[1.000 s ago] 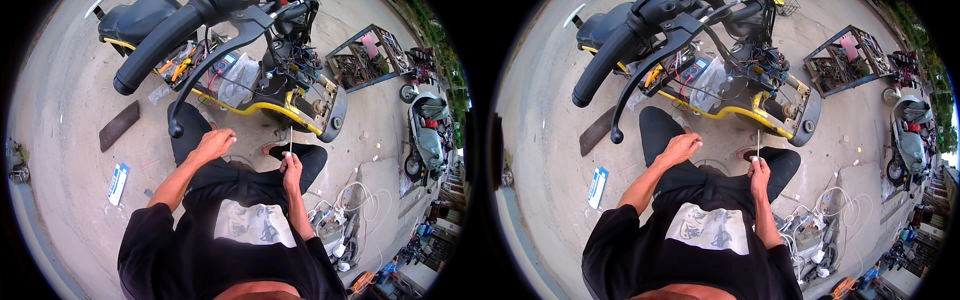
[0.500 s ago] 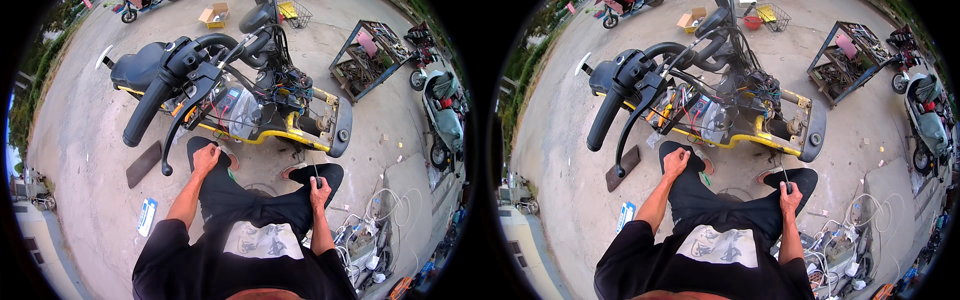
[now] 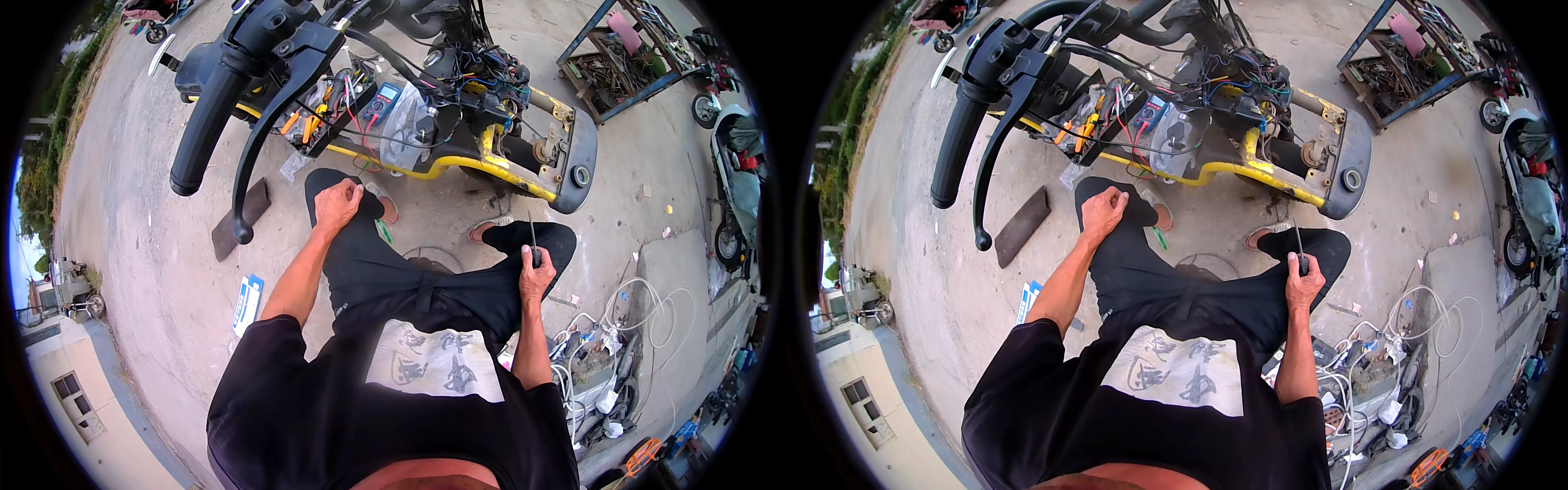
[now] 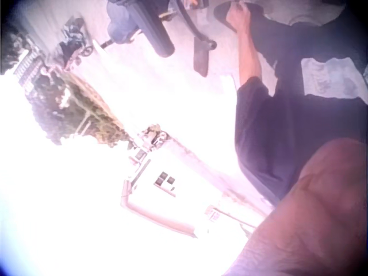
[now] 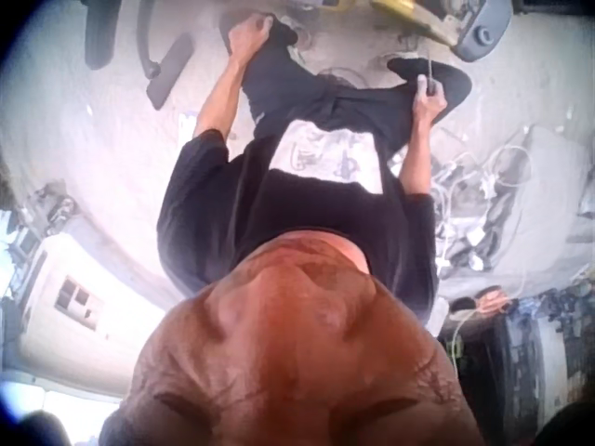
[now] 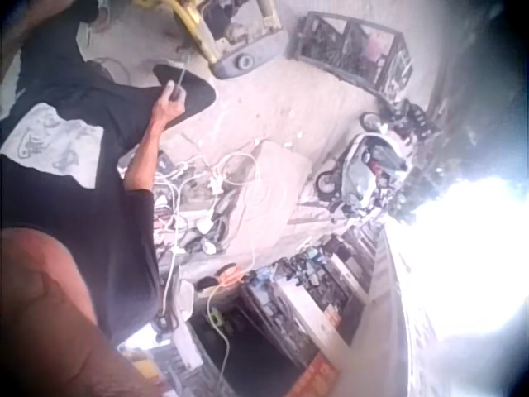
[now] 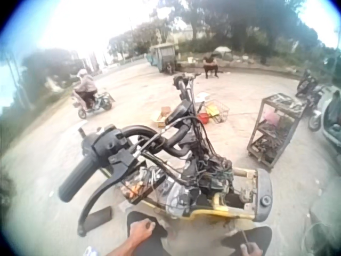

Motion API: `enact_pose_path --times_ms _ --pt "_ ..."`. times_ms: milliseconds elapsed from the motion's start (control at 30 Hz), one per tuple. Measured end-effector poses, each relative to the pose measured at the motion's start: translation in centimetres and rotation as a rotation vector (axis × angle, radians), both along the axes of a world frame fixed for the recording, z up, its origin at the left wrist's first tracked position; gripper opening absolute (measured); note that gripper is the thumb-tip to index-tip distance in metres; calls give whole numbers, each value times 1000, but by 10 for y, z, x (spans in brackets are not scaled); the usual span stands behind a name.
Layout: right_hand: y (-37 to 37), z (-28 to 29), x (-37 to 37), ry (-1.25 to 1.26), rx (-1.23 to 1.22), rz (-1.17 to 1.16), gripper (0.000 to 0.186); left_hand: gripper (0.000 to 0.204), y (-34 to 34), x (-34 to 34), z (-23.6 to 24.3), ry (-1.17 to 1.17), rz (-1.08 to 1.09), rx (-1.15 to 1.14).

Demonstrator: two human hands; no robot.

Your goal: The person works on the handlebar of a yellow electric scooter, adjusting wires and tightening screws on the brake lever assembly using a screwdriver. The person manipulates the brake lever and throttle housing while seated on the scooter.

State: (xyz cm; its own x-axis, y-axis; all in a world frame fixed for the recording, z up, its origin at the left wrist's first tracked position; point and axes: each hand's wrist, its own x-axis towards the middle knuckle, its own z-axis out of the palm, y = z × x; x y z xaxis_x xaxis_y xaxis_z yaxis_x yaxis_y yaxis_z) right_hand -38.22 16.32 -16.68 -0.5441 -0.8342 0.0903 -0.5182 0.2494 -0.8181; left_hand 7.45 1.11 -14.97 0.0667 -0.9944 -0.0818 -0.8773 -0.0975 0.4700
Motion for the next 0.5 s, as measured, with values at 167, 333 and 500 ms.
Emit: enact_pose_path --times_ms 167,333,500 --pt "0 11 -4 -1 19 -8 26 27 -13 4 -5 -7 -70 41" --pt "10 2 -19 198 58 8 26 40 -59 -27 -31 170 -88 128" --pt "-13 -2 -15 291 64 25 28 67 -111 -48 -134 234 115 -118"
